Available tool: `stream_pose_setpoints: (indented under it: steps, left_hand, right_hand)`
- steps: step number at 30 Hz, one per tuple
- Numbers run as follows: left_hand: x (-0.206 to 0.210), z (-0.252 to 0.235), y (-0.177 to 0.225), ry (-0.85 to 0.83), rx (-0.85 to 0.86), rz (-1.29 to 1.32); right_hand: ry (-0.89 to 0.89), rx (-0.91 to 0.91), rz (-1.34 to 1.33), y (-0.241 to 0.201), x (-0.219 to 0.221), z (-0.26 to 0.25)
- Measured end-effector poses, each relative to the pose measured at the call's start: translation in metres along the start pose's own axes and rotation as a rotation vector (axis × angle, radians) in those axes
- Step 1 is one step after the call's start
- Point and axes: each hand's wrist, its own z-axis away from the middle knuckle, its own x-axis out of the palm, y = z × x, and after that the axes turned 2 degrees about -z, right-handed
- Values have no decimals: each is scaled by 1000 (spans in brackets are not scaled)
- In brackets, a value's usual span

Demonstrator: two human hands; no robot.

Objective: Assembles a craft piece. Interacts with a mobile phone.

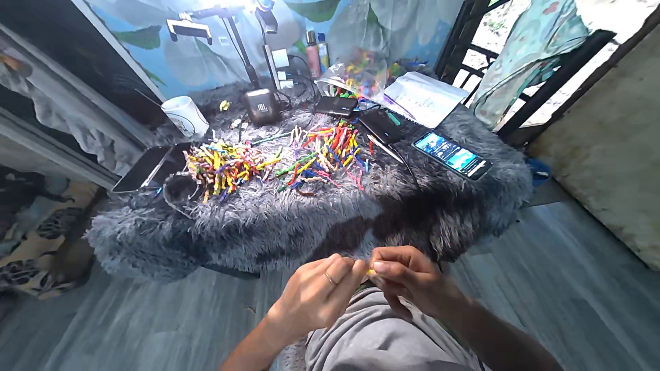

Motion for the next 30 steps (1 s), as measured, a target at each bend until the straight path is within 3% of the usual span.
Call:
stream_pose_setpoints:
  steps: [5, 9, 12, 14, 19, 22, 24, 30]
  left_hand:
    - [9, 13, 17, 36, -441, 833]
    - [14, 9, 22, -30, -559, 1572]
    - [17, 5, 24, -117, -619, 1911]
    - [21, 1, 28, -87, -571, 1862]
    - [18, -7, 37, 127, -315, 608]
    - [20, -7, 36, 212, -224, 212]
    - [20, -12, 33, 246, -290, 352]
    - [12, -20, 17, 186, -716, 1823]
  right_hand:
    - [-55, -301, 467, -2, -2, -4]
    - [-153, -455, 487, -4, -7, -5]
    - [-91, -575, 533, -8, -5, -2]
    - [-16, -648, 591, -10, -2, -1]
    - [199, -758, 732, -11, 10, 4]
    - [303, -759, 698, -8, 17, -2]
    - [297, -712, 579, -10, 18, -9]
    - [-81, -510, 227, -13, 0, -43]
